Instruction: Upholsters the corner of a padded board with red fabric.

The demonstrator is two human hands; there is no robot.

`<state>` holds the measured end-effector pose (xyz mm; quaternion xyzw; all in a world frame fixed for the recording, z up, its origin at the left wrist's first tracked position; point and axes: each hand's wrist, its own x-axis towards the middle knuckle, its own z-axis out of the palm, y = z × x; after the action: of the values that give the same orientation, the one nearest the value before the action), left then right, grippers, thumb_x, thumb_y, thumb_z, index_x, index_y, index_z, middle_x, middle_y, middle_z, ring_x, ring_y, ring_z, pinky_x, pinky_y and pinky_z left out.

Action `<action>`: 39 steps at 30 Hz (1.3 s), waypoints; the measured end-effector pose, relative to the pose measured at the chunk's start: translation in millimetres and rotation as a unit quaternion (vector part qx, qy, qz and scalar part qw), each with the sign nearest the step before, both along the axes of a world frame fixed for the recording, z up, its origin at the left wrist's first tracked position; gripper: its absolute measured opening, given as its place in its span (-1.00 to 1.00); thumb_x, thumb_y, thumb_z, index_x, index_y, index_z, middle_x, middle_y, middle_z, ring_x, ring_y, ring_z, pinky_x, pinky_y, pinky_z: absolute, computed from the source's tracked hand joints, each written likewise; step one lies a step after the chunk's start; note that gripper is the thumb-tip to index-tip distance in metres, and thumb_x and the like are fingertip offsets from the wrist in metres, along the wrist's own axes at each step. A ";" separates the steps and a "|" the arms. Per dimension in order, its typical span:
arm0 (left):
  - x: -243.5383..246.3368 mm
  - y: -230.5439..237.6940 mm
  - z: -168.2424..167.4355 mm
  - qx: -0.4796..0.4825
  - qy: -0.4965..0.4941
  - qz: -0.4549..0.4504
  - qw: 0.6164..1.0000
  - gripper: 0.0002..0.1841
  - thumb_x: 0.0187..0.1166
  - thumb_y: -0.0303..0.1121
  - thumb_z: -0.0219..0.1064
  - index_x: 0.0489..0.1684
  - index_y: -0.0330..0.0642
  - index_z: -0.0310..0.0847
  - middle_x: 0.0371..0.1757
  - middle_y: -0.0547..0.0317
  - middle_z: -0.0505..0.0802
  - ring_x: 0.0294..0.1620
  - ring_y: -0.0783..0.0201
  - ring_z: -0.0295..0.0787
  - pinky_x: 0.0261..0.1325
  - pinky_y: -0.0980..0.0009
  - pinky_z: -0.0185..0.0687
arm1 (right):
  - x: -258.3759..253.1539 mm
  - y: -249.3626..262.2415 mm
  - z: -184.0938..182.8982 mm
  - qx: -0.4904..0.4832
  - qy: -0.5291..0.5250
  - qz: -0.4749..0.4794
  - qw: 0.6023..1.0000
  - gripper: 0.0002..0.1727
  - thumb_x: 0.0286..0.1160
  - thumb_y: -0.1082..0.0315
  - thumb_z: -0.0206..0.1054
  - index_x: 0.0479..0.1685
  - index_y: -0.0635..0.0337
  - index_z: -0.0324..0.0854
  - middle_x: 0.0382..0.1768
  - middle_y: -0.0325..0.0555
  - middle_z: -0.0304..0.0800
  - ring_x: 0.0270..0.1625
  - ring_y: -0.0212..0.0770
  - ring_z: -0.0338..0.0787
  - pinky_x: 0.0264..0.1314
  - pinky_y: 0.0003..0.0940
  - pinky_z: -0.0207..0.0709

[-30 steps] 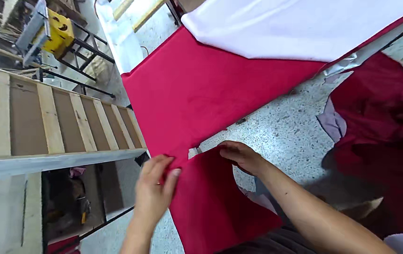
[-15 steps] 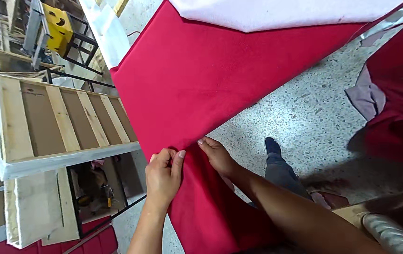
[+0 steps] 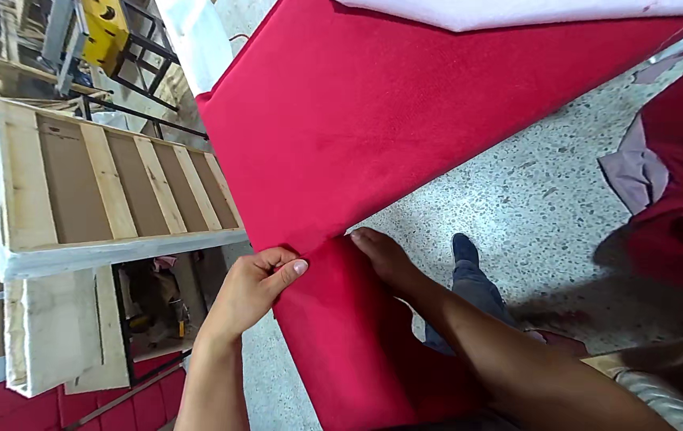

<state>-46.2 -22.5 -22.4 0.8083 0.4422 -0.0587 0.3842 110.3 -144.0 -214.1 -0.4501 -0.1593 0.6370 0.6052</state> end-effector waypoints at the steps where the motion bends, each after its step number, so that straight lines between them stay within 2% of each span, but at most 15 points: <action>1: -2.1 2.8 2.8 -0.016 0.003 -0.002 1.000 -0.81 0.55 -0.06 0.46 -0.33 0.11 0.89 -0.50 0.34 0.84 -0.58 0.37 0.70 -0.56 0.40 0.62 | 8.9 -5.7 2.7 -0.005 -0.010 -0.009 1.000 -0.63 0.85 0.08 0.06 -0.04 0.13 0.70 -0.31 -0.13 0.81 -0.25 -0.27 0.80 -0.16 -0.21 0.73; 5: -13.1 9.0 4.0 -0.042 0.005 0.008 0.999 -0.93 0.46 -0.22 0.55 -0.35 0.08 0.85 -0.43 0.29 0.88 -0.47 0.33 0.79 -0.44 0.34 0.72 | 31.6 -14.2 13.3 -0.002 -0.034 -0.051 0.998 -0.72 0.81 0.17 0.16 -0.02 0.14 0.69 -0.34 -0.13 0.78 -0.30 -0.28 0.78 -0.21 -0.29 0.71; 10: -37.8 14.0 -4.7 -0.034 -0.050 0.057 0.997 -0.75 0.56 -0.13 0.47 -0.49 -0.02 0.80 -0.57 0.20 0.79 -0.56 0.30 0.68 -0.46 0.34 0.61 | 12.7 2.9 9.2 0.034 0.019 0.020 0.999 -0.66 0.85 0.13 0.09 0.03 0.20 0.65 -0.32 -0.05 0.79 -0.28 -0.24 0.78 -0.19 -0.23 0.72; 14: -58.4 16.0 -25.6 -0.024 -0.071 0.131 0.989 -0.67 0.60 -0.17 0.45 -0.59 -0.12 0.68 -0.67 0.15 0.70 -0.67 0.29 0.56 -0.57 0.34 0.46 | -7.3 8.4 14.7 0.018 0.024 -0.001 1.000 -0.62 0.90 0.15 -0.01 0.07 0.19 0.67 -0.29 -0.11 0.82 -0.24 -0.32 0.81 -0.13 -0.31 0.74; 17: -68.2 15.5 -43.4 -0.010 -0.132 0.172 0.976 -0.68 0.64 -0.24 0.41 -0.58 -0.15 0.66 -0.65 0.17 0.71 -0.64 0.33 0.57 -0.54 0.38 0.49 | -12.5 11.3 24.6 -0.012 0.030 -0.016 0.999 -0.63 0.91 0.13 -0.04 0.08 0.12 0.66 -0.26 -0.20 0.83 -0.20 -0.39 0.81 -0.07 -0.37 0.74; 21: -72.9 19.3 -66.5 0.112 -0.113 0.197 0.967 -0.45 0.62 0.01 0.40 -0.84 -0.06 0.46 -0.82 0.25 0.50 -0.77 0.31 0.35 -0.61 0.24 0.24 | -16.0 10.5 32.1 -0.041 0.019 -0.023 0.999 -0.62 0.91 0.12 -0.04 0.20 0.08 0.66 -0.16 -0.23 0.86 -0.10 -0.42 0.83 0.03 -0.38 0.74; 24: -80.1 21.3 -89.0 0.123 -0.162 0.246 0.948 -0.33 0.70 0.11 0.24 -0.93 -0.07 0.46 -0.86 0.26 0.54 -0.81 0.34 0.38 -0.65 0.23 0.30 | -14.9 8.7 44.2 -0.066 0.025 -0.031 0.997 -0.63 0.90 0.13 -0.04 0.23 0.05 0.64 -0.14 -0.26 0.88 -0.08 -0.43 0.86 0.03 -0.41 0.77; 26: -84.4 20.8 -103.4 0.112 -0.238 0.270 0.926 -0.32 0.78 0.13 0.08 -0.87 -0.07 0.50 -0.84 0.29 0.55 -0.81 0.40 0.38 -0.68 0.34 0.31 | -13.7 8.3 44.2 -0.079 0.020 -0.034 0.996 -0.61 0.90 0.11 -0.04 0.29 0.06 0.64 -0.09 -0.21 0.89 -0.04 -0.39 0.87 0.07 -0.35 0.78; 27: -86.9 20.5 -108.2 0.103 -0.275 0.270 0.917 -0.35 0.82 0.10 0.01 -0.70 -0.10 0.65 -0.74 0.29 0.66 -0.73 0.42 0.52 -0.61 0.38 0.48 | -12.7 8.0 41.5 -0.084 0.008 -0.031 0.996 -0.60 0.91 0.08 -0.05 0.29 0.04 0.65 -0.09 -0.20 0.89 -0.05 -0.37 0.87 0.05 -0.32 0.78; 29: -92.6 18.9 -115.4 0.103 -0.318 0.238 0.912 -0.40 0.83 0.09 -0.11 -0.17 -0.19 0.77 -0.41 0.23 0.82 -0.39 0.39 0.73 -0.23 0.33 0.73 | -7.6 6.2 37.1 -0.089 -0.030 -0.025 0.995 -0.58 0.90 0.07 -0.03 0.29 0.07 0.66 -0.08 -0.13 0.89 -0.05 -0.29 0.87 0.05 -0.23 0.78; 30: -96.0 16.2 -116.5 0.104 -0.325 0.213 0.916 -0.31 0.80 0.20 -0.15 0.10 -0.24 0.72 -0.22 0.17 0.86 -0.15 0.33 0.79 0.04 0.24 0.75 | -3.8 3.1 37.2 -0.091 -0.060 -0.024 0.994 -0.59 0.89 0.07 -0.01 0.27 0.08 0.67 -0.10 -0.12 0.89 -0.08 -0.27 0.87 0.01 -0.20 0.79; 32: -101.7 9.1 -117.7 0.098 -0.333 0.171 0.922 -0.18 0.72 0.36 -0.12 0.39 -0.26 0.63 0.20 0.05 0.86 0.29 0.20 0.77 0.47 0.06 0.63 | 8.8 -6.8 37.4 -0.095 -0.131 -0.043 0.986 -0.59 0.87 0.05 0.03 0.20 0.08 0.71 -0.16 -0.11 0.89 -0.13 -0.24 0.87 -0.05 -0.15 0.79; 34: -105.5 -2.0 -119.2 0.103 -0.333 0.161 0.923 -0.32 0.71 0.26 0.06 0.40 -0.15 0.70 0.38 0.13 0.82 0.41 0.23 0.73 0.52 0.07 0.63 | 26.2 -19.0 40.8 -0.090 -0.181 -0.095 0.975 -0.61 0.86 0.08 0.06 0.13 0.15 0.72 -0.20 -0.06 0.88 -0.15 -0.20 0.87 -0.04 -0.11 0.80; 37: -105.1 -10.5 -123.2 0.058 -0.384 0.218 0.895 -0.66 0.59 -0.11 0.40 0.16 -0.07 0.87 0.21 0.21 0.91 0.34 0.20 0.78 0.53 0.01 0.61 | 48.4 -32.5 59.5 -0.071 -0.243 -0.156 0.955 -0.65 0.85 0.17 0.09 0.03 0.23 0.72 -0.30 -0.01 0.85 -0.24 -0.18 0.86 -0.11 -0.15 0.80; 39: -102.8 -7.8 -123.5 0.023 -0.400 0.247 0.882 -0.78 0.52 -0.23 0.49 -0.03 -0.08 0.93 0.07 0.23 0.96 0.32 0.19 0.81 0.66 -0.03 0.48 | 55.1 -35.8 74.3 -0.053 -0.288 -0.174 0.940 -0.66 0.84 0.18 0.11 -0.04 0.23 0.71 -0.35 -0.04 0.83 -0.30 -0.21 0.85 -0.18 -0.20 0.79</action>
<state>-149.1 -30.4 -145.8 0.6361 0.4378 0.3765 0.5119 165.4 -179.7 -139.8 -0.6663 -0.2118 0.3727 0.6101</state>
